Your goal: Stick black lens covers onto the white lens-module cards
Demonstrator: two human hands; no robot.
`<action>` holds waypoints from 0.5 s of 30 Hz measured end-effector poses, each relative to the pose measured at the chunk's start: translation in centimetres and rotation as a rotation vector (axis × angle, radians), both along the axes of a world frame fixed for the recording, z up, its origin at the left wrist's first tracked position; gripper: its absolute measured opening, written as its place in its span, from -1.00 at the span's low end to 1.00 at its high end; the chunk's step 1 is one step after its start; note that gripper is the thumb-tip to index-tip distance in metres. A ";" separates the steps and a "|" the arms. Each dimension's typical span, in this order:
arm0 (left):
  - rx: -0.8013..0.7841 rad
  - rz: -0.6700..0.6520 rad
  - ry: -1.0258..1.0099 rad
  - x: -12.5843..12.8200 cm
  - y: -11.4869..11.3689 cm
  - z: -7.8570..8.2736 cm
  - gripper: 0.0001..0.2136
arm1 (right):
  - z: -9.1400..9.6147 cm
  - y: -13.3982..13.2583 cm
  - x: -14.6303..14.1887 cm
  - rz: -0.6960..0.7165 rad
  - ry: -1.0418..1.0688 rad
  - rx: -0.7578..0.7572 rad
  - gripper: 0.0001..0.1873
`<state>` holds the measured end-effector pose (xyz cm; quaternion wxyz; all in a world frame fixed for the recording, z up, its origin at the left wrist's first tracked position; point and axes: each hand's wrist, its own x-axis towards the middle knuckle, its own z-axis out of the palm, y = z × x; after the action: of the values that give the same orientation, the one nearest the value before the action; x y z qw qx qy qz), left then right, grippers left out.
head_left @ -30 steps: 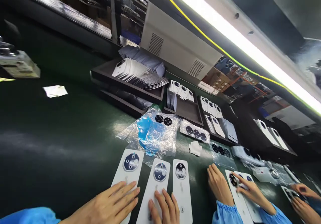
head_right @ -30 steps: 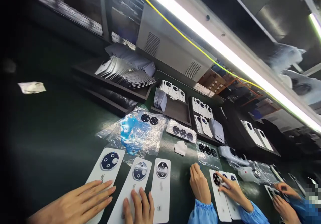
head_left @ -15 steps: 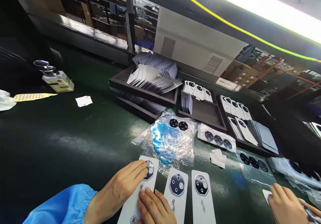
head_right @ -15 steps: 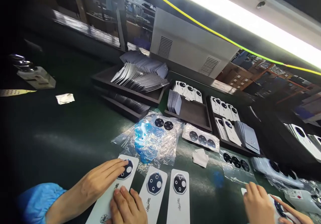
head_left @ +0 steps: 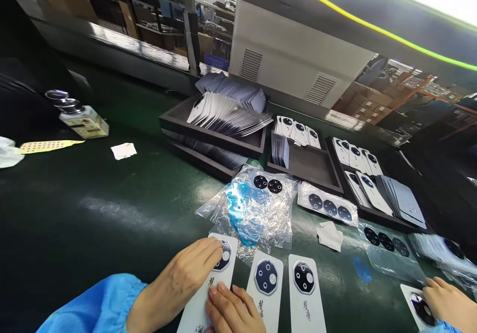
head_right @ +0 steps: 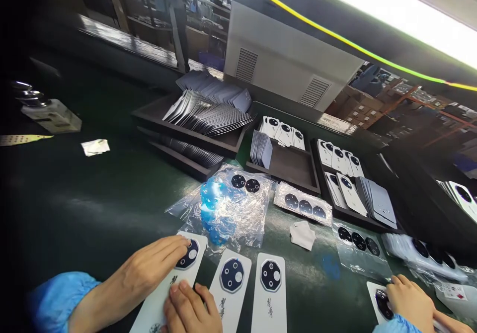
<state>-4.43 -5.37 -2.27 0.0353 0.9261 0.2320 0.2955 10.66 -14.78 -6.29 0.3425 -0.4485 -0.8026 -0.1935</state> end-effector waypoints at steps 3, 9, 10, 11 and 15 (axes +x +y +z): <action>-0.353 -0.031 0.006 0.4 1.6 0.2 -0.76 | 0.4 0.1 0.0 0.004 0.000 0.010 -0.51; -0.672 -0.122 0.187 1.7 4.5 1.8 -0.79 | 0.5 0.0 -0.3 -0.005 0.013 0.004 -0.51; -0.666 -0.139 0.209 1.9 4.8 2.0 -0.79 | 0.1 0.0 -0.5 -0.010 0.025 0.019 -0.51; -0.649 -0.152 0.223 2.0 5.0 2.1 -0.78 | -0.5 0.0 -0.7 -0.020 0.057 0.051 -0.51; -0.564 -0.177 0.253 2.5 5.3 2.5 -0.75 | -4.5 0.1 -1.5 -0.091 0.269 0.171 -0.51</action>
<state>-1.96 -0.08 0.20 0.2871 0.9257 0.2260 0.0978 9.17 -14.65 -10.83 0.4748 -0.4752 -0.7090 -0.2147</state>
